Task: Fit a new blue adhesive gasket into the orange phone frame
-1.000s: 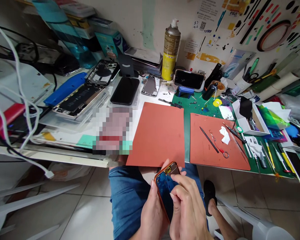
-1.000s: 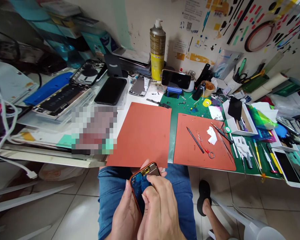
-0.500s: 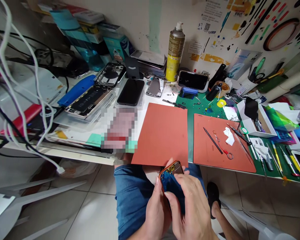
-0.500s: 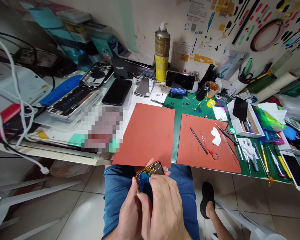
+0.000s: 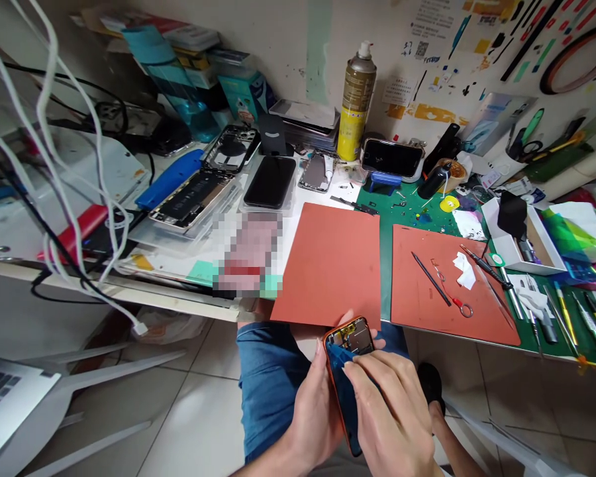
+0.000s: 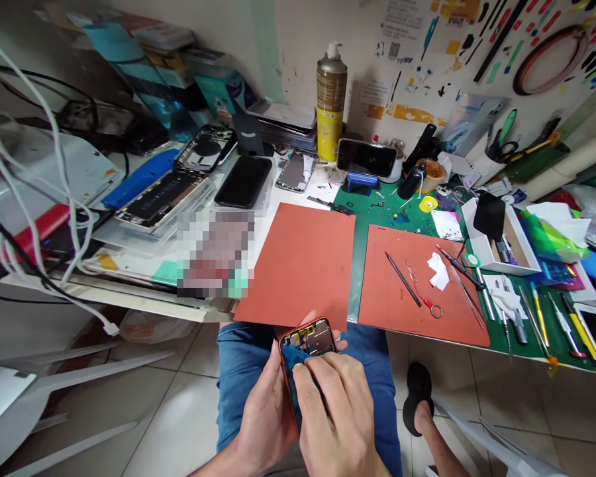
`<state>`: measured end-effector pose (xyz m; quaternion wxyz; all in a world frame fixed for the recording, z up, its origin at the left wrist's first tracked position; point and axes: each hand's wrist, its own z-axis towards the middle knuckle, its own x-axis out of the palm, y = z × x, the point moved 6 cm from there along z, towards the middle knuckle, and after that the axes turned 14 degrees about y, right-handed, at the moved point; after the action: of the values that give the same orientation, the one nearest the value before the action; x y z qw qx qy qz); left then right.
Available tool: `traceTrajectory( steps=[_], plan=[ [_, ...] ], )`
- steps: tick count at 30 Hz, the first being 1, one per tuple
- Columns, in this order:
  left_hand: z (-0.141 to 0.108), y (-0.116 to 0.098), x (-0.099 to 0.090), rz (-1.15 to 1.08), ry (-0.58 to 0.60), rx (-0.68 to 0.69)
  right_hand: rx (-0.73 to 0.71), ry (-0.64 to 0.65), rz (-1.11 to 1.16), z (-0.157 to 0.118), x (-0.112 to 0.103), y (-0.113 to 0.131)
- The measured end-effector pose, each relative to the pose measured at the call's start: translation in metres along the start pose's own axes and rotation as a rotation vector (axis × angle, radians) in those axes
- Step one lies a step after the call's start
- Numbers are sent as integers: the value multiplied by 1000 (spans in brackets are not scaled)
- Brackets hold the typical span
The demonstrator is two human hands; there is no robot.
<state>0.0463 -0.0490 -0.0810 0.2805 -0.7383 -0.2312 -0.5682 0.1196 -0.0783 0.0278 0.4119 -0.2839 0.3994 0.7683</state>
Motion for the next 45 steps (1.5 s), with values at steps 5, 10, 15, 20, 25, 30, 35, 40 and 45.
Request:
traceTrajectory(
  steps=[5, 10, 15, 20, 25, 30, 35, 40, 45],
  plan=[
    [1, -2, 4, 24, 4, 2, -27, 19, -3, 1, -2, 1],
    [1, -3, 5, 12, -2, -4, -35, 25, -15, -1, 0, 2],
    [0, -4, 8, -36, 58, -34, -25, 11, 16, -3, -2, -3],
    [0, -8, 9, -31, 52, -53, -2, 29, 72, -4, -3, -8],
    [0, -12, 14, -44, 28, -99, 0, 81, 111, -2, -8, -13],
    [1, -15, 18, -64, 6, -128, -21, 120, 148, -3, -14, -18],
    [2, -19, 22, -63, 22, -160, -25, 172, 207, -6, -18, -24],
    [2, -21, 21, -20, -7, -155, -45, 191, 256, -9, -21, -27],
    [3, -23, 20, 1, -6, -153, -64, 232, 284, -15, -24, -29]
  ],
)
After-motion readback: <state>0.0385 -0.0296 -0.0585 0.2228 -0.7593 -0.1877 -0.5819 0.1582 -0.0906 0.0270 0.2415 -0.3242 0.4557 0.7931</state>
